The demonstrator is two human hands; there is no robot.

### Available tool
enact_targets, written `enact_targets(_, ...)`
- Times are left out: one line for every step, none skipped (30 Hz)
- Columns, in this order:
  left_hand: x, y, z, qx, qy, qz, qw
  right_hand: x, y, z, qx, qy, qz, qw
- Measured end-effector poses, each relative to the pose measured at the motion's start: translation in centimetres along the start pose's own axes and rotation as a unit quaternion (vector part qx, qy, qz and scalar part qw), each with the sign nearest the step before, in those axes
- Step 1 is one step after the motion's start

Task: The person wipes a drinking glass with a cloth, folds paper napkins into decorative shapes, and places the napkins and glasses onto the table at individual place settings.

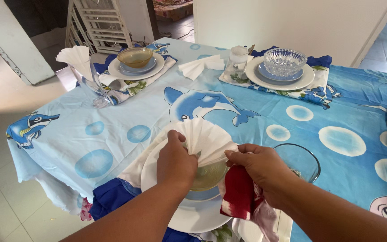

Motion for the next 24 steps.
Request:
enact_targets(-0.2,-0.1,0.2,-0.017,-0.003,-0.02,1.0,0.0,0.0,-0.4,0.001,0.0,0.0,1.0)
enact_targets(-0.5,-0.3,0.3,-0.034,-0.005,-0.039,0.999,-0.2,0.1,-0.9,0.007,0.013,0.02,1.0)
enact_targets(-0.6,-0.3,0.2,-0.034,-0.006,-0.039,0.999,-0.3,0.1,-1.2,0.013,0.027,0.041,0.999)
enact_targets(-0.7,-0.4,-0.1,-0.036,-0.004,-0.051,0.998,-0.2,0.1,-1.5,0.014,0.027,0.041,0.999)
enact_targets(-0.9,-0.5,-0.2,-0.039,-0.002,-0.064,0.997,-0.2,0.0,-1.7,0.013,0.02,0.065,0.998)
enact_targets(-1.1,-0.5,-0.4,-0.041,-0.003,-0.063,0.997,0.0,0.0,-2.0,0.012,0.012,0.089,0.996)
enact_targets(-1.2,-0.3,-0.6,-0.031,-0.003,-0.059,0.998,0.1,-0.1,-2.2,0.013,0.011,0.088,0.996)
enact_targets(-1.2,-0.1,-0.9,-0.022,-0.002,-0.055,0.998,0.0,-0.2,-2.4,0.005,0.021,0.088,0.996)
enact_targets(-1.2,0.0,-1.2,-0.024,-0.004,-0.054,0.998,-0.1,-0.2,-2.6,-0.003,0.032,0.088,0.996)
enact_targets(-1.1,0.4,-1.5,-0.006,-0.017,-0.057,0.998,-0.1,-0.2,-2.8,0.0,0.032,0.087,0.996)
enact_targets(-1.1,0.6,-1.7,0.011,-0.03,-0.061,0.998,-0.3,-0.2,-3.0,0.014,0.031,0.11,0.993)
enact_targets(-1.0,0.6,-1.9,0.009,-0.032,-0.061,0.998,-0.3,-0.2,-3.1,0.029,0.03,0.133,0.99)
enact_targets(-0.5,0.7,-2.2,0.029,-0.087,-0.059,0.994,-0.4,-0.3,-3.1,0.031,0.03,0.132,0.99)
enact_targets(0.0,0.8,-2.3,0.049,-0.141,-0.057,0.987,-0.5,-0.6,-3.2,0.033,0.034,0.139,0.989)
enact_targets(0.1,0.7,-2.6,0.048,-0.143,-0.057,0.987,-0.6,-0.8,-3.3,0.034,0.037,0.145,0.988)
enact_targets(0.5,0.3,-2.7,0.021,-0.164,-0.062,0.984,-0.6,-1.0,-3.3,0.036,0.038,0.144,0.988)
enact_targets(0.7,-0.1,-2.8,-0.005,-0.184,-0.068,0.981,-0.5,-1.1,-3.2,0.049,0.025,0.15,0.987)
enact_targets(0.8,-0.1,-2.9,-0.006,-0.186,-0.068,0.98,-0.4,-1.1,-3.1,0.063,0.013,0.155,0.986)
enact_targets(1.0,-0.2,-2.8,-0.015,-0.205,-0.058,0.977,-0.5,-1.2,-3.0,0.064,0.014,0.155,0.986)
enact_targets(1.2,-0.2,-2.7,-0.024,-0.224,-0.048,0.973,-0.5,-1.2,-2.8,0.069,0.022,0.16,0.984)
enact_targets(1.2,-0.1,-2.6,-0.025,-0.226,-0.048,0.973,-0.5,-1.3,-2.5,0.074,0.029,0.165,0.983)
enact_targets(1.3,0.1,-2.4,-0.02,-0.239,-0.04,0.97,-0.5,-1.3,-2.3,0.076,0.029,0.164,0.983)
enact_targets(1.4,0.3,-2.2,-0.013,-0.251,-0.032,0.967,-0.5,-1.3,-1.9,0.073,0.017,0.156,0.985)
enact_targets(1.3,0.4,-2.0,-0.013,-0.252,-0.031,0.967,-0.4,-1.4,-1.6,0.07,0.004,0.148,0.986)
Point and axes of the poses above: each hand's wrist, its own z-axis away from the middle knuckle, its own y-axis out of the back of the hand, x = y × z, the point moved 4 cm from there along -z, towards the middle knuckle, and after that the axes turned 4 degrees about -z, right-handed, at the moved point
